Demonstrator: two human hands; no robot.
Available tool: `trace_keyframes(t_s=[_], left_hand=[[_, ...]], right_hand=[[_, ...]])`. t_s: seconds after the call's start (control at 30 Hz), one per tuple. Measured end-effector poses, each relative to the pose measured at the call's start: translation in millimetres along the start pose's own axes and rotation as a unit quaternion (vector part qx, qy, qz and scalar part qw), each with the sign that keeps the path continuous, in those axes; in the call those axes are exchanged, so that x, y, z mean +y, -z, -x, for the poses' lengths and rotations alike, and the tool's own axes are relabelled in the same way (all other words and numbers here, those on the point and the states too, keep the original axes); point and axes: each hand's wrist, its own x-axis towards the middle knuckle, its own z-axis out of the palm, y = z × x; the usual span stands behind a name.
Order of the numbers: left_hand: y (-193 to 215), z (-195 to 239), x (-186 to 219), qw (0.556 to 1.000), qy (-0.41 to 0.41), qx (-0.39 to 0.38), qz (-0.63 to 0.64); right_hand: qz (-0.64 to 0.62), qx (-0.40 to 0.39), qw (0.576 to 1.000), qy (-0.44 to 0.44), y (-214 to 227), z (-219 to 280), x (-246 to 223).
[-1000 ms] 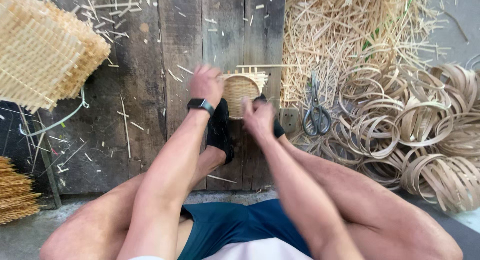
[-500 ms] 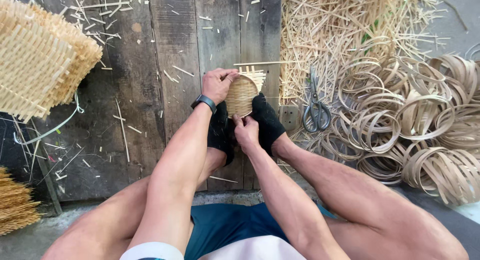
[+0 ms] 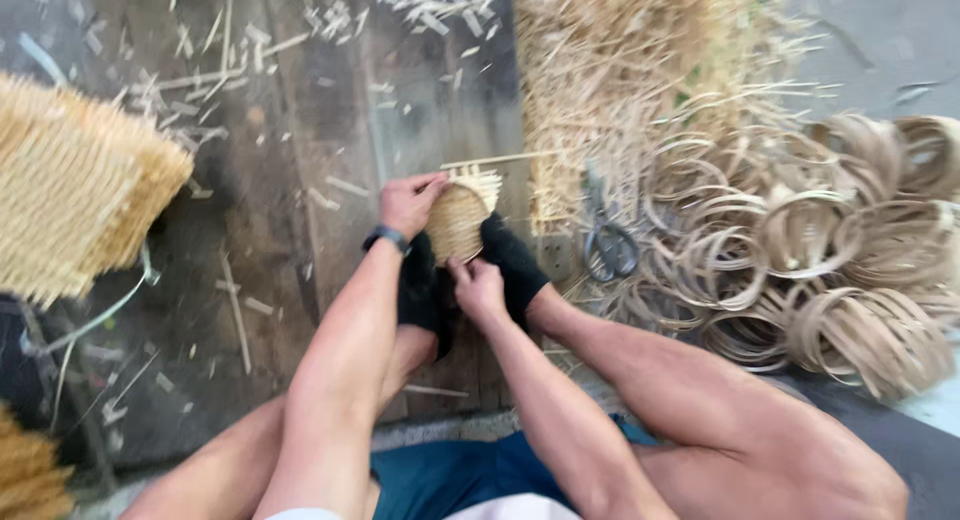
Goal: The person weaves flat bamboo mats into circular bowls by wrapping them around a bamboo ring and trimming the excess with shears. The person repeats this process multiple times, stacking finished bowls aside.
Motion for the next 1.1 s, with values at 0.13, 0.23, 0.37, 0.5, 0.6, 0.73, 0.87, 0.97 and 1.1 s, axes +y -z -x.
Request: trace_keyframes(t_s=[0.13, 0.23, 0.37, 0.5, 0.6, 0.73, 0.87, 0.97, 1.1], left_hand=[[5.5, 2.3, 0.2, 0.998, -0.047, -0.010, -0.037], [10.4, 5.7, -1.5, 0.996, -0.058, -0.037, -0.061], [8.7, -4.9, -10.6, 0.993, -0.025, -0.048, -0.106], [2.2, -11.3, -27.8, 0.992, 0.107, -0.041, 0.042], [0.6, -19.1, -37.2, 0.971, 0.186, -0.044, 0.142], [2.1, -25.3, -47.5, 0.964, 0.202, -0.056, 0.162], [-2.4, -24.7, -60.7, 0.952, 0.214, -0.058, 0.210], [-1.5, -32.3, -57.7, 0.954, 0.214, -0.065, 0.202], [1.4, -25.5, -50.9, 0.951, 0.239, -0.058, 0.187]], right_hand=[[0.040, 0.122, 0.970, 0.205, 17.8, -10.5, -46.8], [0.121, 0.201, 0.880, 0.413, 33.2, -56.7, -77.1], [0.097, 0.104, 0.903, 0.405, 37.7, -108.8, -68.8], [-0.062, -0.019, 0.975, 0.211, 28.4, -136.9, -42.8], [-0.025, -0.074, 0.983, 0.167, 34.0, -148.4, -41.2], [0.019, 0.018, 0.975, 0.221, 40.7, -125.0, -34.8], [-0.030, 0.020, 0.979, 0.199, 40.5, -112.9, -20.6], [-0.078, -0.010, 0.984, 0.159, 42.3, -123.0, -25.4], [-0.128, -0.046, 0.984, 0.115, 47.1, -114.1, -35.8]])
